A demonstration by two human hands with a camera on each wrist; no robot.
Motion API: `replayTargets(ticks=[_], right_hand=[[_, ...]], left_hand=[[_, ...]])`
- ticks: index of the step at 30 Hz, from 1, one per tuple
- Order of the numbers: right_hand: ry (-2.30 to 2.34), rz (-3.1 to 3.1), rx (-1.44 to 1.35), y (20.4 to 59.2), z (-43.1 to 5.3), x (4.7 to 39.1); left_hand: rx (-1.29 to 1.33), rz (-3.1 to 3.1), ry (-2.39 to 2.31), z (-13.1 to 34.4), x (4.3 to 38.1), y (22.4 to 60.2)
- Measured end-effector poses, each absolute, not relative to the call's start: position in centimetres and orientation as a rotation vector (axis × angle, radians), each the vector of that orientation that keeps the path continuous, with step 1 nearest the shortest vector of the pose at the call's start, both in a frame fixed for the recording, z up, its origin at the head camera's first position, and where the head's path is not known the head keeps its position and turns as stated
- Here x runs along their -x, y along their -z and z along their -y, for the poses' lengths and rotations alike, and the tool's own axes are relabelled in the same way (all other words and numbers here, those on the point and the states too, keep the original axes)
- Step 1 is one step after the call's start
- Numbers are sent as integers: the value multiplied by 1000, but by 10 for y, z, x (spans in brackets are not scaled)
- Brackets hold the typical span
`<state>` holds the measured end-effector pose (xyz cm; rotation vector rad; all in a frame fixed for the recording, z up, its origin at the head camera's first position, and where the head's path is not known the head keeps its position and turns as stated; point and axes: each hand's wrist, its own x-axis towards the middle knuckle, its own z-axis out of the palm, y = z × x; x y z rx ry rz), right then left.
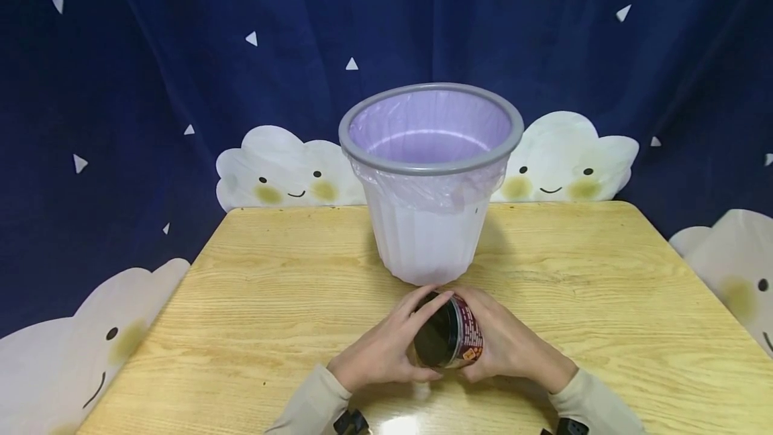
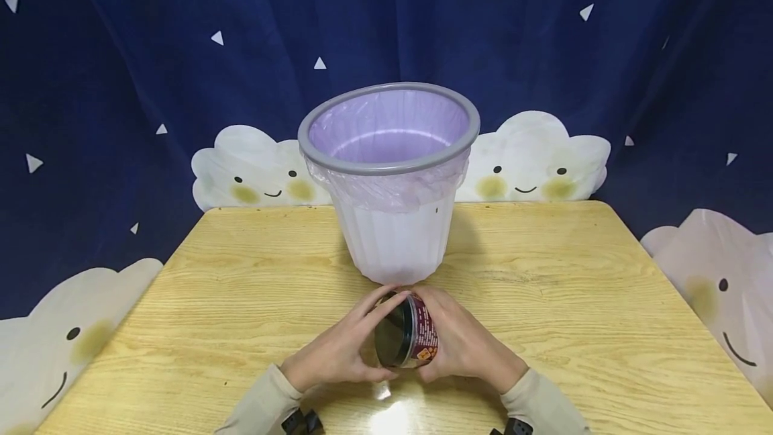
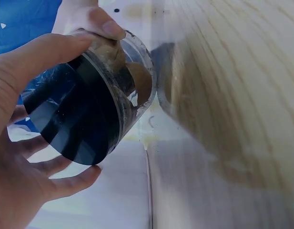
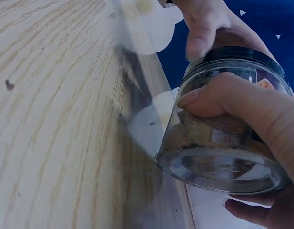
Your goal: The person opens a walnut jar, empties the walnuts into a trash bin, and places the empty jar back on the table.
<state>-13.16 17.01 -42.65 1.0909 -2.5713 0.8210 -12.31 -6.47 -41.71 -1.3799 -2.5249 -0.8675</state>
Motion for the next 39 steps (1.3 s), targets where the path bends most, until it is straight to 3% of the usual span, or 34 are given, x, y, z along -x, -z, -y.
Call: replayTargets(ticks=[39], right_hand=[[-830,2601,-1061,426,-171,130]], left_hand=[[1392,2500,885,65,124,418]])
